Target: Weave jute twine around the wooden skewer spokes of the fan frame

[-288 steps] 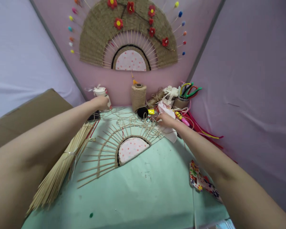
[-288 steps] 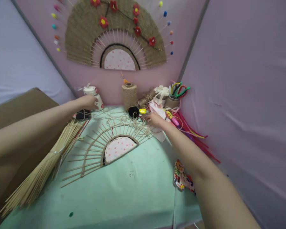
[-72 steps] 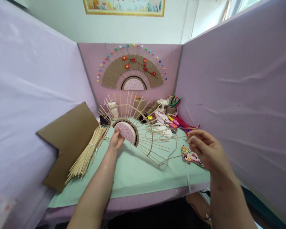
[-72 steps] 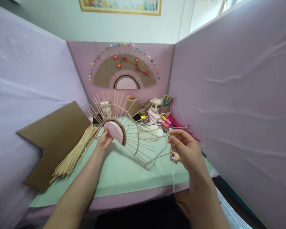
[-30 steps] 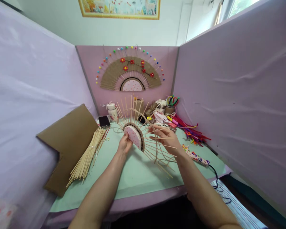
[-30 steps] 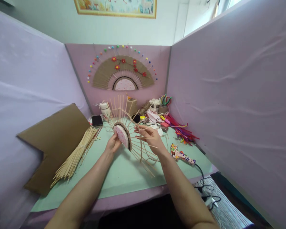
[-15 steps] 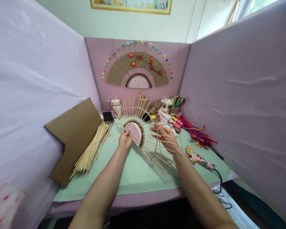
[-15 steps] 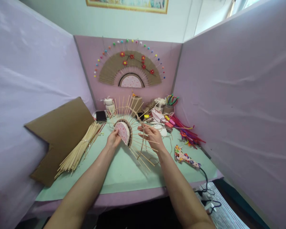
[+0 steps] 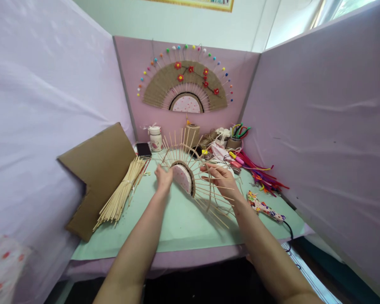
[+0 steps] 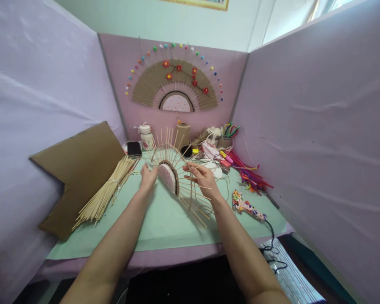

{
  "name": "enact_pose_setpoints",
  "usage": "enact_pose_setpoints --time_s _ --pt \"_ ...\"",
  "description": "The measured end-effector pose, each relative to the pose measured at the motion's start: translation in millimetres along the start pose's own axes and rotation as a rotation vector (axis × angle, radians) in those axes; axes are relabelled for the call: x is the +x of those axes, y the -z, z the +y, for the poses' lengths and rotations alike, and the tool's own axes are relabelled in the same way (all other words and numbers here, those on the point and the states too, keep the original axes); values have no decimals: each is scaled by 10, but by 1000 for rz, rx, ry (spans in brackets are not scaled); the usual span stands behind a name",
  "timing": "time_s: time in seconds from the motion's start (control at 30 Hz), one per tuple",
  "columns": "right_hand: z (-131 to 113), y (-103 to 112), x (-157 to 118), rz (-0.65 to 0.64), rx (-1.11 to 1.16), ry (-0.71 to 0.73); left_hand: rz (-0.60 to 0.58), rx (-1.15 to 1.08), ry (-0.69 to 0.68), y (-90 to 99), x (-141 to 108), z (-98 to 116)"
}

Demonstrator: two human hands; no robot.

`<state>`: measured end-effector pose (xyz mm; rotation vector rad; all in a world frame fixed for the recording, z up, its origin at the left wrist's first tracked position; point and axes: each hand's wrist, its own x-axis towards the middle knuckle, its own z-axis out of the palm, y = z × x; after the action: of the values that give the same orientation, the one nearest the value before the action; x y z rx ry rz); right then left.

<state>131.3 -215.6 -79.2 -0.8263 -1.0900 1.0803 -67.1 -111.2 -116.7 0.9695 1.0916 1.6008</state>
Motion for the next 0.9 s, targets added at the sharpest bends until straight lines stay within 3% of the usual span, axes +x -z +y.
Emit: enact_pose_setpoints --time_s 0.07,0.1,0.17,0.23,0.3,0.4,0.57,0.73,0.9 --pt "44 -6 -25 -20 -43 -9 81 167 -272 18 -92 85" --pt "62 -7 -39 -36 -66 -12 65 262 -444 15 -153 119" --pt "83 -9 -71 -63 -102 -8 -90 390 -701 -13 -287 160" --pt "82 -11 -100 -79 -127 0 -240 435 -805 -52 -409 171" --pt "68 -20 -123 -93 -152 10 -335 448 -802 -87 -493 169" --pt "52 -55 -146 -133 -191 20 -452 385 -682 -115 -545 174" --pt "86 -130 -187 -172 -201 11 -493 129 -483 -129 -540 206" --pt "119 -116 -253 -57 -282 8 -497 1 -449 -129 -513 192" --pt "124 -71 -296 -62 -389 9 -535 76 -518 -120 -523 179"
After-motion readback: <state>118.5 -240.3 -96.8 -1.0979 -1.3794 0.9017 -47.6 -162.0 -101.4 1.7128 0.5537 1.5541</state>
